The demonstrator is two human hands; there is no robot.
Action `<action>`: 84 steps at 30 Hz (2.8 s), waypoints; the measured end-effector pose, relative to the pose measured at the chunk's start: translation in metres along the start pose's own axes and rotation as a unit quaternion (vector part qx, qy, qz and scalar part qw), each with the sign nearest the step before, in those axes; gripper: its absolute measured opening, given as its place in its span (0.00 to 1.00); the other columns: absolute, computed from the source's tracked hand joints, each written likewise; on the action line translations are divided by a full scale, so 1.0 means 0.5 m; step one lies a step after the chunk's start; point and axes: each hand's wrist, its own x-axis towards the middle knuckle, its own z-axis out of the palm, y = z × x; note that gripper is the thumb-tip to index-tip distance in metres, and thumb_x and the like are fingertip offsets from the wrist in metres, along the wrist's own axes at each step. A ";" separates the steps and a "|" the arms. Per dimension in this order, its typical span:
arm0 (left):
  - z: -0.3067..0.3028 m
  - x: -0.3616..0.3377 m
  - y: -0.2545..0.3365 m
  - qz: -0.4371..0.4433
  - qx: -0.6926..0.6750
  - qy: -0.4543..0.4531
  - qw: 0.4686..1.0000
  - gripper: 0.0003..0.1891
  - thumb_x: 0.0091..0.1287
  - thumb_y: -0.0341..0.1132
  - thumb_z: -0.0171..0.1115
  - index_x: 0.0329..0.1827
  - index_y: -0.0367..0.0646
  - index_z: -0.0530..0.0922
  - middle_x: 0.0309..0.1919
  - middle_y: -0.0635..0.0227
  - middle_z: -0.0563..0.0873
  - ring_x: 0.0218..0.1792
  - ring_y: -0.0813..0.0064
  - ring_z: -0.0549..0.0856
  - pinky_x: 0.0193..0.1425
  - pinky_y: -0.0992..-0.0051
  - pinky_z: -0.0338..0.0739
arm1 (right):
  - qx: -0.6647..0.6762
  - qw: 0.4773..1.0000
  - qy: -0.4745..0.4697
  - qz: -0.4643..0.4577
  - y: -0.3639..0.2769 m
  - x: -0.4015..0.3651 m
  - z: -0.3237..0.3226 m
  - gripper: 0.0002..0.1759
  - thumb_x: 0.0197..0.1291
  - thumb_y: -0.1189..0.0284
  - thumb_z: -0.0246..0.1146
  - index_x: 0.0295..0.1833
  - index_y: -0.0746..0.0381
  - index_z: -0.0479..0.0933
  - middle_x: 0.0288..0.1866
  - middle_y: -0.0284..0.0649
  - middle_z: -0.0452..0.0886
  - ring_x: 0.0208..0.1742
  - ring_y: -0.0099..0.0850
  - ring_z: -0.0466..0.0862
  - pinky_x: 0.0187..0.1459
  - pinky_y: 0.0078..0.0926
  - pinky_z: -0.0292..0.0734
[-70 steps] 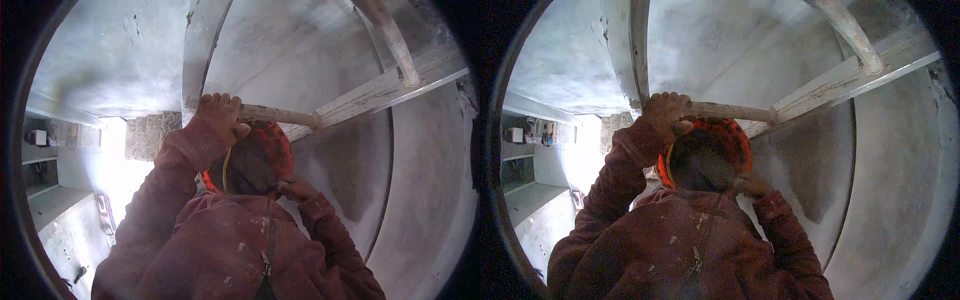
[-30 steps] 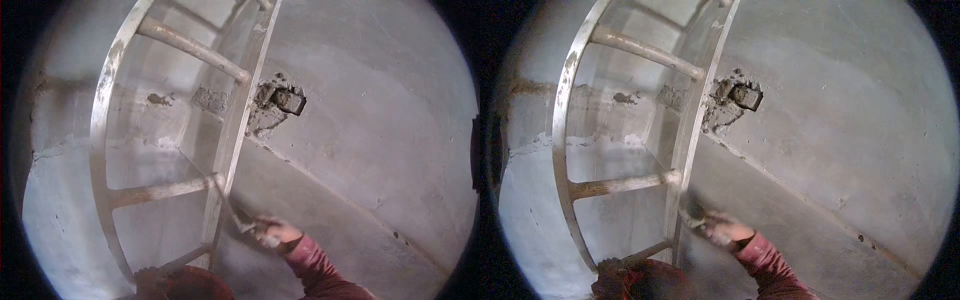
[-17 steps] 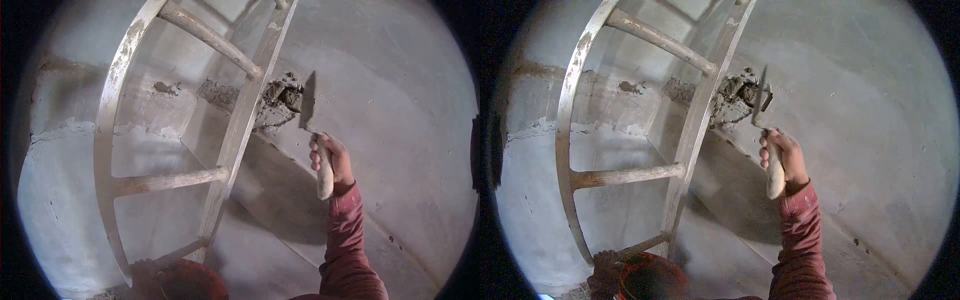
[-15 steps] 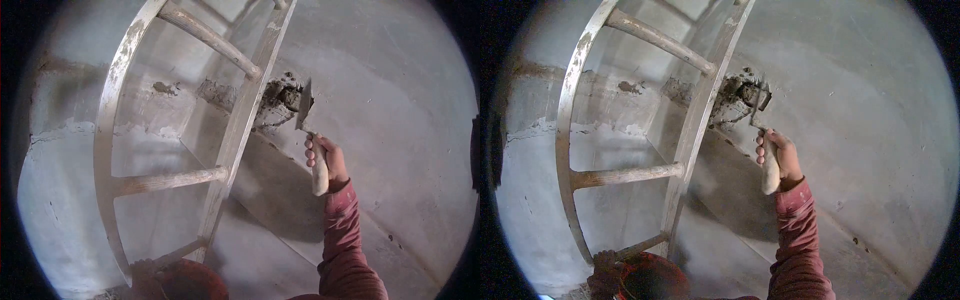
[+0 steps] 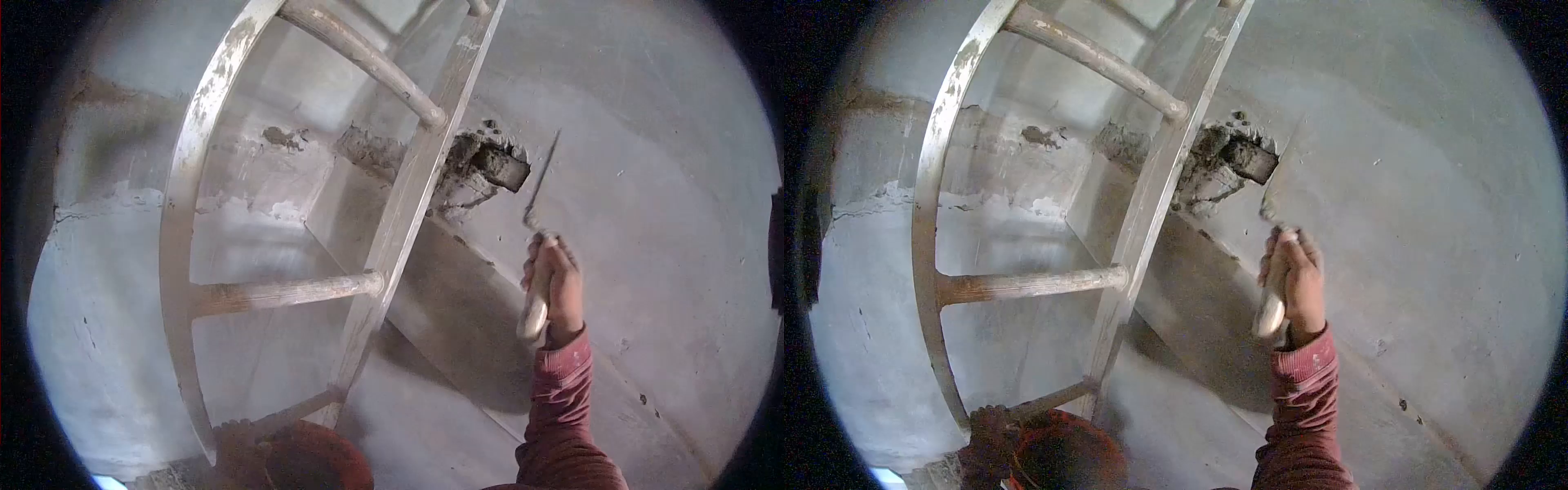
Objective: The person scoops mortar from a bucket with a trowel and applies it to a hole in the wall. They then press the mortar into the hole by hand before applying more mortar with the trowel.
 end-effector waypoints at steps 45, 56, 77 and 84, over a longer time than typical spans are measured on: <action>-0.022 -0.019 0.035 -0.055 -0.002 0.052 0.997 0.30 0.53 0.50 0.58 0.50 0.32 0.68 0.44 0.48 0.74 0.52 0.48 0.70 0.62 0.51 0.55 | -0.871 0.243 0.092 -0.417 -0.198 0.152 0.128 0.05 0.46 0.72 0.57 0.29 0.58 0.79 0.29 0.41 0.81 0.34 0.32 0.81 0.26 0.28 0.73; -0.044 -0.005 0.044 -0.028 0.061 0.018 0.998 0.25 0.55 0.54 0.54 0.45 0.41 0.71 0.37 0.58 0.74 0.42 0.58 0.73 0.49 0.58 0.64 | -0.893 0.212 0.063 -0.392 -0.173 0.146 0.121 0.05 0.44 0.70 0.59 0.25 0.59 0.78 0.25 0.40 0.80 0.30 0.34 0.81 0.26 0.30 0.74; -0.028 0.007 0.033 -0.008 -0.030 0.075 0.997 0.18 0.55 0.43 0.55 0.41 0.36 0.71 0.36 0.50 0.74 0.41 0.51 0.73 0.47 0.57 0.64 | -0.873 0.288 -0.227 -0.321 -0.167 -0.069 0.034 0.21 0.46 0.68 0.64 0.49 0.60 0.74 0.44 0.45 0.78 0.42 0.41 0.77 0.44 0.35 0.73; -0.026 0.009 0.032 -0.030 -0.025 0.099 0.994 0.22 0.54 0.46 0.53 0.40 0.33 0.69 0.35 0.51 0.74 0.41 0.56 0.73 0.51 0.60 0.67 | -0.642 0.461 -0.605 0.094 0.302 -0.311 0.159 0.12 0.50 0.69 0.58 0.41 0.60 0.75 0.36 0.45 0.78 0.38 0.44 0.78 0.39 0.41 0.73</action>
